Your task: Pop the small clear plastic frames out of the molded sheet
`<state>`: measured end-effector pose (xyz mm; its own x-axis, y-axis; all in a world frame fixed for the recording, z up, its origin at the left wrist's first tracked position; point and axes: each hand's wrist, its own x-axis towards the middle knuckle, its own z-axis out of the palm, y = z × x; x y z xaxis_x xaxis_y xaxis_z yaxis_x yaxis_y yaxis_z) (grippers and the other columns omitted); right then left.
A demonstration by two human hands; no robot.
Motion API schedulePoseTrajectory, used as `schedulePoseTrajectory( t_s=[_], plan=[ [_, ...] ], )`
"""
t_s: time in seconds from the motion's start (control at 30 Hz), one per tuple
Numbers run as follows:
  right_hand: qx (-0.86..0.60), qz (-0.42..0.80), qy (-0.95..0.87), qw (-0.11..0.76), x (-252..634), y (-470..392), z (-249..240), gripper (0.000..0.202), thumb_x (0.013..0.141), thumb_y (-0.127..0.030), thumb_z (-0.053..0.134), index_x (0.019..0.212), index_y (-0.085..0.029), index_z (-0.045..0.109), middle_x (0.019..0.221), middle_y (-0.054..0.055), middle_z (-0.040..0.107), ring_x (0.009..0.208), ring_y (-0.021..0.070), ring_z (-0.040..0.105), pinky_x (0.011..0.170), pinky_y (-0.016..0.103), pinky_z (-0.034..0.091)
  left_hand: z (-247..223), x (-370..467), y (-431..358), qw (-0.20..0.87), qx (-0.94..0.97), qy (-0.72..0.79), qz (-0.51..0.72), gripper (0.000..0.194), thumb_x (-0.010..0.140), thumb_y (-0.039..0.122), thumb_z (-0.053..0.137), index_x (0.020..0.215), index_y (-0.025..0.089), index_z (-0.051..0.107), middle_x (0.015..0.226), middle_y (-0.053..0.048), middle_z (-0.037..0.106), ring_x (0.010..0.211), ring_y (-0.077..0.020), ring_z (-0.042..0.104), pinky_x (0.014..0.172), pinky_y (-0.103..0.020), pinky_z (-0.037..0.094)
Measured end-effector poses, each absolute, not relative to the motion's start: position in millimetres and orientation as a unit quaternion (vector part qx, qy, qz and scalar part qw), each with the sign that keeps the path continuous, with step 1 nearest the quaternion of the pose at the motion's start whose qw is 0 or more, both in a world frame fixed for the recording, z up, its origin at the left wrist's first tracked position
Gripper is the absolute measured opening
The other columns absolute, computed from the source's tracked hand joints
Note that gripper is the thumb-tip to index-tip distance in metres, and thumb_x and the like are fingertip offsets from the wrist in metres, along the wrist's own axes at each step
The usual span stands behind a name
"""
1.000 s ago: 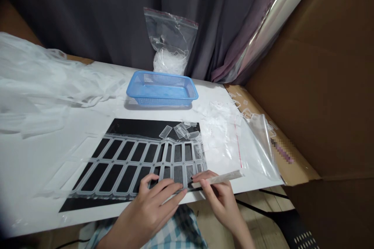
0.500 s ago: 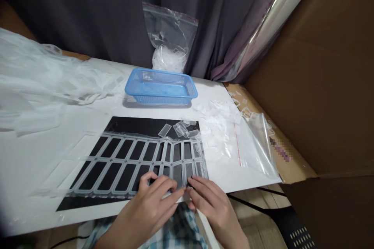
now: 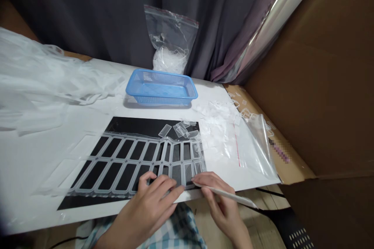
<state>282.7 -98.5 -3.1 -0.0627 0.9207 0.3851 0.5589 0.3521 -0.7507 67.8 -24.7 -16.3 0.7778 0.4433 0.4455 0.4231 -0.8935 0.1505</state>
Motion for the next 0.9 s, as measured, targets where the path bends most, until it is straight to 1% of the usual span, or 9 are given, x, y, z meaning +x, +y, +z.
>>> schedulePoseTrajectory(
  t_s=[0.07, 0.17, 0.33, 0.5, 0.63, 0.7, 0.83, 0.9],
  plan=[
    [-0.532, 0.221, -0.697, 0.426, 283, -98, -6, 0.027, 0.100, -0.014, 0.045, 0.114, -0.025, 0.066, 0.107, 0.006, 0.073, 0.105, 0.0192, 0.067, 0.092, 0.032, 0.054, -18, 68, -24, 0.008, 0.941, 0.230, 0.250, 0.018, 0.093, 0.019, 0.055, 0.111, 0.024, 0.059, 0.094, 0.001, 0.061, 0.090, -0.0176, 0.054, 0.088, -0.040, 0.028],
    [-0.541, 0.237, -0.686, 0.425, 283, -98, -11, 0.026, 0.101, -0.015, 0.047, 0.113, -0.027, 0.067, 0.108, 0.003, 0.074, 0.105, 0.0161, 0.068, 0.093, 0.027, 0.053, -20, 69, -24, -0.006, 0.934, 0.225, 0.277, 0.015, 0.094, 0.019, 0.057, 0.108, 0.023, 0.061, 0.093, 0.002, 0.062, 0.088, -0.0165, 0.053, 0.088, -0.040, 0.028],
    [-0.544, 0.255, -0.677, 0.424, 284, -99, -14, 0.027, 0.102, -0.016, 0.046, 0.113, -0.029, 0.068, 0.110, 0.001, 0.074, 0.107, 0.0134, 0.067, 0.095, 0.024, 0.052, -20, 69, -23, -0.010, 0.931, 0.223, 0.287, 0.012, 0.097, 0.022, 0.054, 0.104, 0.023, 0.063, 0.091, 0.002, 0.062, 0.087, -0.0159, 0.053, 0.087, -0.039, 0.029],
    [-0.528, 0.238, -0.705, 0.410, 285, -99, -13, 0.026, 0.101, -0.016, 0.048, 0.117, -0.027, 0.065, 0.111, 0.003, 0.073, 0.109, 0.0151, 0.066, 0.096, 0.026, 0.052, -18, 70, -22, -0.003, 0.930, 0.226, 0.290, 0.012, 0.097, 0.021, 0.055, 0.105, 0.024, 0.064, 0.091, 0.002, 0.063, 0.086, -0.0157, 0.054, 0.086, -0.038, 0.029],
    [-0.503, 0.234, -0.749, 0.363, 286, -96, -7, 0.026, 0.101, -0.019, 0.049, 0.122, -0.025, 0.062, 0.113, 0.006, 0.072, 0.113, 0.0182, 0.065, 0.099, 0.030, 0.052, -18, 71, -23, 0.007, 0.930, 0.230, 0.287, 0.012, 0.097, 0.023, 0.055, 0.106, 0.024, 0.063, 0.090, 0.002, 0.064, 0.086, -0.0154, 0.054, 0.086, -0.038, 0.028],
    [-0.486, 0.220, -0.773, 0.343, 286, -95, 0, 0.024, 0.101, -0.021, 0.050, 0.122, -0.023, 0.062, 0.113, 0.008, 0.072, 0.114, 0.0199, 0.065, 0.101, 0.032, 0.052, -19, 71, -23, 0.013, 0.931, 0.227, 0.286, 0.013, 0.098, 0.024, 0.053, 0.105, 0.024, 0.063, 0.090, 0.002, 0.064, 0.085, -0.0152, 0.054, 0.086, -0.038, 0.028],
    [-0.477, 0.164, -0.802, 0.320, 287, -93, 11, 0.022, 0.100, -0.025, 0.052, 0.116, -0.020, 0.066, 0.113, 0.010, 0.073, 0.114, 0.0195, 0.066, 0.098, 0.029, 0.054, -18, 71, -22, 0.017, 0.929, 0.228, 0.292, 0.013, 0.099, 0.024, 0.051, 0.101, 0.023, 0.063, 0.089, 0.002, 0.064, 0.084, -0.0152, 0.054, 0.086, -0.038, 0.028],
    [-0.477, 0.138, -0.815, 0.299, 288, -94, 9, 0.022, 0.100, -0.025, 0.053, 0.116, -0.019, 0.066, 0.116, 0.011, 0.073, 0.118, 0.0196, 0.064, 0.098, 0.028, 0.054, -17, 71, -22, 0.016, 0.928, 0.229, 0.292, 0.013, 0.099, 0.024, 0.051, 0.102, 0.023, 0.063, 0.089, 0.002, 0.064, 0.085, -0.0151, 0.054, 0.086, -0.038, 0.029]
  ],
)
